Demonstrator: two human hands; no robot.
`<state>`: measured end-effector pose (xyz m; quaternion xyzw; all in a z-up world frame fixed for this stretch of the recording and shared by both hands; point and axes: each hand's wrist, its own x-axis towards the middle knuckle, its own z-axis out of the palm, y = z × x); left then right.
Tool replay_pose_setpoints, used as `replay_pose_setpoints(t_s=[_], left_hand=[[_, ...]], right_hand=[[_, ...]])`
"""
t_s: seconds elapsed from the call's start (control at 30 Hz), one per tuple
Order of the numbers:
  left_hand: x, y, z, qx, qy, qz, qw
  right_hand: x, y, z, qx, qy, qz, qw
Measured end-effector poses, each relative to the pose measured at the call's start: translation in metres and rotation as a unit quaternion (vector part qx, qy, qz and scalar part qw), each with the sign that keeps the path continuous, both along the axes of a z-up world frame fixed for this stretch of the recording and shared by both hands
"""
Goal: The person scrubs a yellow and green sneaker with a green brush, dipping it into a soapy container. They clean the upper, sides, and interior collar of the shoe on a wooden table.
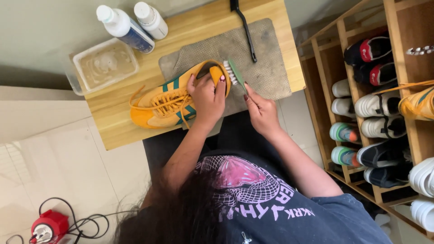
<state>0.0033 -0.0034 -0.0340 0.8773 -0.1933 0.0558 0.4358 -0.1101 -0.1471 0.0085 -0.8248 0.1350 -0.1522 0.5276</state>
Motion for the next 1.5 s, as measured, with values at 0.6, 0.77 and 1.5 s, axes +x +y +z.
replay_pose_setpoints(t_s=[0.6,0.77,1.5], left_hand=[[0.0,0.008,0.026,-0.129,0.167,-0.037,0.977],[-0.002,0.011,0.019,-0.119,0.174,-0.036,0.977],[-0.005,0.052,-0.013,-0.222,0.226,-0.03,0.948]], right_hand=[[-0.005,0.0,-0.015,-0.023,-0.028,-0.013,0.999],[-0.015,0.01,-0.017,-0.023,-0.031,-0.015,0.999],[-0.018,0.02,0.001,-0.009,-0.086,0.033,0.996]])
